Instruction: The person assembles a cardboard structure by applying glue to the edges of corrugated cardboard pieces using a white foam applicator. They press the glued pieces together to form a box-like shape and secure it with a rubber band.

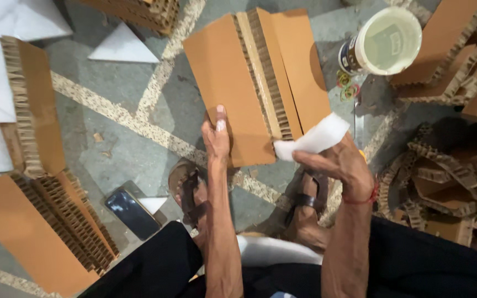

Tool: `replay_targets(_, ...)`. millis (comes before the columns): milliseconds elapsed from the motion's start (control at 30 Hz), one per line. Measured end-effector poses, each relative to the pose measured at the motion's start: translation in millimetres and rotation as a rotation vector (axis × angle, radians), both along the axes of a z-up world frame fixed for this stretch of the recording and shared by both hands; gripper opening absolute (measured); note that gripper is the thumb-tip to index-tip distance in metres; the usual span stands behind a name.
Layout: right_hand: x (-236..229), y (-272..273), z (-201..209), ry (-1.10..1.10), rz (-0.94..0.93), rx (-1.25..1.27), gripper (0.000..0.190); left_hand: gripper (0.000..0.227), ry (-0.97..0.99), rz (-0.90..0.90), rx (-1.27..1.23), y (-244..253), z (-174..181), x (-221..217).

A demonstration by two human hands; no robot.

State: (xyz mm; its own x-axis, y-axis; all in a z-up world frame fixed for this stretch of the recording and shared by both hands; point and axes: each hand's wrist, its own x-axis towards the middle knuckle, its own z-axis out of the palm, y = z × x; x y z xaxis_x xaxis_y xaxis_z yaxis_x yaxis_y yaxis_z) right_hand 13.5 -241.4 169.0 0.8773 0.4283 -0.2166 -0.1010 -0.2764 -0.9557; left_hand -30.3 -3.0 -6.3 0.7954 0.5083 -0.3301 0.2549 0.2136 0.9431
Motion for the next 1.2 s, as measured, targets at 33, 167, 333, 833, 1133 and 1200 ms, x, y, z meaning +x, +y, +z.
replay_targets(33,-2,1,5,0.071,-0.003,0.038,0.063,0.052,0.061,0.001,0.028,0,1,1)
replay_targets(167,-12,-7,17,0.319,-0.01,0.059,0.062,0.055,0.145,0.022,0.044,2,3,3)
replay_targets(333,-22,-38,-3,0.171,0.016,-0.05,0.048,0.059,0.045,0.03,-0.07,5,-6,3)
replay_targets(833,-11,-6,9,-0.071,-0.052,-0.297,0.019,0.061,0.288,0.092,0.071,5,-21,2)
replay_targets(1133,57,152,101,-0.672,0.249,0.093,0.024,0.056,0.209,0.055,0.146,8,-12,1)
replay_targets(1200,73,201,121,-0.78,0.31,0.173,0.025,0.055,0.182,0.07,0.122,7,-13,1)
